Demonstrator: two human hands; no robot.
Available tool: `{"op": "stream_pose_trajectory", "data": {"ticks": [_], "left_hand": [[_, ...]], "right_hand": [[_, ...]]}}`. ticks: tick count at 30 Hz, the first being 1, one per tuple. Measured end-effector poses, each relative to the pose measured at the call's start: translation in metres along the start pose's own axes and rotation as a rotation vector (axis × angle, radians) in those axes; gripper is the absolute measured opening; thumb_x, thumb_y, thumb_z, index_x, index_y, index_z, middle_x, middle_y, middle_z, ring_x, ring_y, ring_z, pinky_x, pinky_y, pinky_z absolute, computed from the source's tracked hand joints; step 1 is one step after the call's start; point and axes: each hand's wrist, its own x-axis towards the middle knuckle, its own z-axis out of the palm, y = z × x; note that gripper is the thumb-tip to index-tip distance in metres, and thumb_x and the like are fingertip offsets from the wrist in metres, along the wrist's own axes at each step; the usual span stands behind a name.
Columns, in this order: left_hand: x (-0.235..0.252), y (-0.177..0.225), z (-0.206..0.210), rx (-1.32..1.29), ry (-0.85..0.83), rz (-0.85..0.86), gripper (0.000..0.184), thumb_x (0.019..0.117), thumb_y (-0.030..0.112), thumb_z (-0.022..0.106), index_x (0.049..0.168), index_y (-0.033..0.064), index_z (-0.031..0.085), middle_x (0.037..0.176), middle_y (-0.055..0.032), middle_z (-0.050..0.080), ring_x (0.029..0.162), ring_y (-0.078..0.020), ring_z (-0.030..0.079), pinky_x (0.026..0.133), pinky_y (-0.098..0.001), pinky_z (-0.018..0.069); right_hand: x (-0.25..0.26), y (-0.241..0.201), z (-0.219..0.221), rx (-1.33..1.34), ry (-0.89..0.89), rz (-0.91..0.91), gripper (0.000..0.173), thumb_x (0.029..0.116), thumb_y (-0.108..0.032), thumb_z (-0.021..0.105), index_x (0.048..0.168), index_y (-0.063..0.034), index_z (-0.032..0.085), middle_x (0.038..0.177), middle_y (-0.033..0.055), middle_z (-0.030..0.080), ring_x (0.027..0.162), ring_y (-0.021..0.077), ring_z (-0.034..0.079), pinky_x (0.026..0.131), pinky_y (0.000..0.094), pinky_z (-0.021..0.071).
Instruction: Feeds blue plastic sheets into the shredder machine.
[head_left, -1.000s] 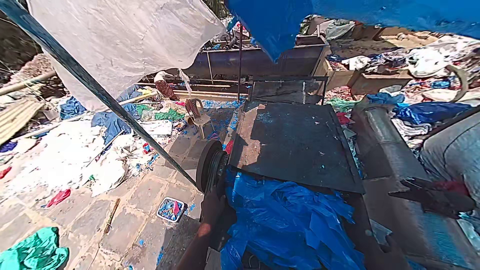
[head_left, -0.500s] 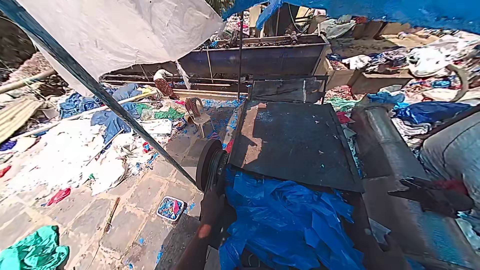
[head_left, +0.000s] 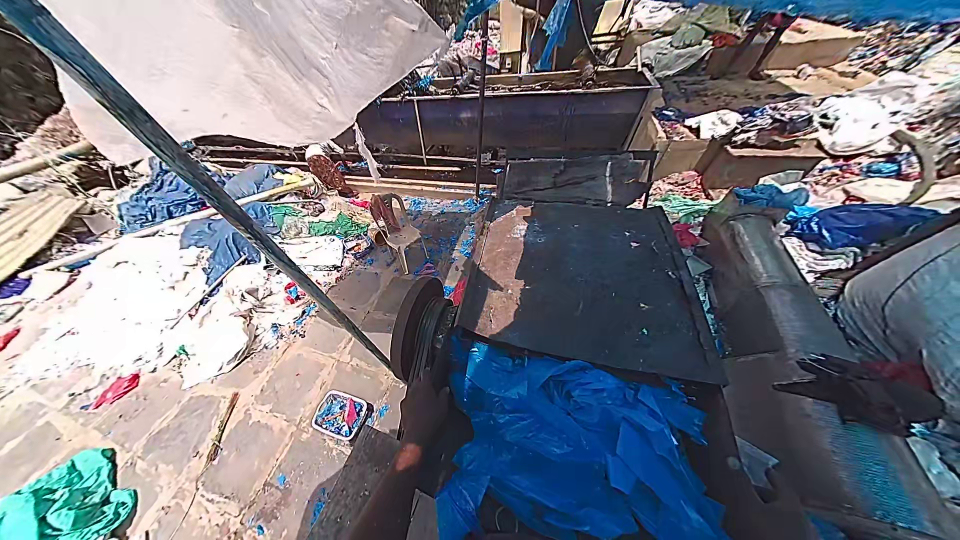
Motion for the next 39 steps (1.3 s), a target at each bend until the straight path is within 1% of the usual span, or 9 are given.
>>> {"op": "stream_pose_trajectory", "data": {"ticks": [3, 7, 13, 16, 18, 28, 34, 37, 39], "left_hand": [[0.0, 0.0, 0.0, 0.006, 0.0, -0.004, 0.059, 0.0964, 0.048, 0.06, 0.144, 0.0154, 0.05, 0.124, -0.0107, 0.069, 0.114, -0.0308, 0.068, 0.094, -0.0554, 0.0551], [0.001, 0.0, 0.001, 0.007, 0.002, -0.001, 0.058, 0.0961, 0.046, 0.06, 0.144, 0.015, 0.05, 0.123, -0.0111, 0.07, 0.113, -0.0311, 0.068, 0.093, -0.0558, 0.0553], [-0.002, 0.001, -0.001, 0.0, 0.007, 0.01, 0.059, 0.0956, 0.045, 0.061, 0.144, 0.0124, 0.05, 0.121, -0.0126, 0.07, 0.113, -0.0317, 0.068, 0.092, -0.0559, 0.0553], [-0.007, 0.004, -0.009, -0.021, -0.019, 0.007, 0.059, 0.0981, 0.044, 0.06, 0.146, 0.0125, 0.049, 0.129, -0.0126, 0.067, 0.118, -0.0317, 0.066, 0.096, -0.0559, 0.0535], [-0.013, 0.008, -0.016, -0.033, -0.042, 0.002, 0.058, 0.0993, 0.042, 0.06, 0.147, 0.0119, 0.048, 0.132, -0.013, 0.066, 0.12, -0.032, 0.065, 0.098, -0.0558, 0.0525], [-0.015, 0.008, -0.019, -0.03, -0.04, -0.006, 0.061, 0.0986, 0.042, 0.061, 0.149, 0.0118, 0.046, 0.131, -0.0143, 0.066, 0.12, -0.033, 0.065, 0.098, -0.0554, 0.0527], [-0.003, 0.002, -0.004, -0.006, -0.014, 0.004, 0.059, 0.098, 0.045, 0.06, 0.147, 0.0139, 0.048, 0.127, -0.012, 0.068, 0.115, -0.0319, 0.068, 0.094, -0.0554, 0.0549], [-0.002, 0.002, -0.002, -0.006, -0.014, 0.003, 0.061, 0.0978, 0.045, 0.06, 0.149, 0.0139, 0.047, 0.128, -0.0123, 0.068, 0.116, -0.032, 0.067, 0.094, -0.0559, 0.0549], [-0.003, 0.003, -0.003, -0.006, -0.008, -0.002, 0.062, 0.0973, 0.045, 0.061, 0.149, 0.0139, 0.047, 0.127, -0.0131, 0.068, 0.115, -0.0321, 0.068, 0.094, -0.0557, 0.055]], "right_hand": [[0.006, 0.007, 0.002, -0.015, 0.008, -0.015, 0.067, 0.1016, -0.041, 0.06, 0.153, -0.0014, 0.043, 0.133, 0.026, 0.061, 0.114, 0.0378, 0.063, 0.095, 0.0582, 0.0497], [0.012, 0.013, 0.003, -0.026, 0.007, -0.016, 0.069, 0.1009, -0.043, 0.06, 0.154, -0.0027, 0.042, 0.132, 0.0255, 0.062, 0.114, 0.0375, 0.063, 0.095, 0.0588, 0.0495], [-0.003, -0.004, 0.001, -0.014, 0.007, -0.013, 0.066, 0.1025, -0.034, 0.059, 0.155, 0.0004, 0.039, 0.133, 0.0277, 0.061, 0.111, 0.0382, 0.063, 0.093, 0.058, 0.0496], [0.017, 0.019, 0.005, -0.054, -0.015, -0.066, 0.071, 0.1043, -0.04, 0.055, 0.158, 0.0009, 0.033, 0.135, 0.0307, 0.059, 0.117, 0.0414, 0.061, 0.099, 0.0593, 0.0467], [0.027, 0.031, 0.008, -0.068, -0.014, -0.089, 0.073, 0.1043, -0.042, 0.055, 0.158, 0.0009, 0.031, 0.134, 0.0313, 0.059, 0.118, 0.0421, 0.06, 0.101, 0.0594, 0.0455], [0.025, 0.028, 0.008, -0.066, -0.007, -0.057, 0.072, 0.1042, -0.041, 0.055, 0.159, -0.0016, 0.031, 0.135, 0.0303, 0.059, 0.118, 0.044, 0.06, 0.099, 0.0613, 0.0463], [0.021, 0.024, 0.008, -0.075, -0.012, -0.047, 0.071, 0.1039, -0.041, 0.056, 0.158, -0.0024, 0.033, 0.131, 0.0295, 0.062, 0.111, 0.0423, 0.063, 0.093, 0.0605, 0.0497], [0.021, 0.023, 0.008, -0.079, -0.017, -0.048, 0.07, 0.1039, -0.041, 0.056, 0.158, -0.0019, 0.033, 0.134, 0.0301, 0.06, 0.116, 0.0431, 0.061, 0.097, 0.0609, 0.0481], [0.023, 0.026, 0.008, -0.085, -0.021, -0.048, 0.07, 0.104, -0.041, 0.055, 0.158, -0.0025, 0.033, 0.135, 0.0302, 0.059, 0.117, 0.0434, 0.061, 0.097, 0.0609, 0.0484]]}}
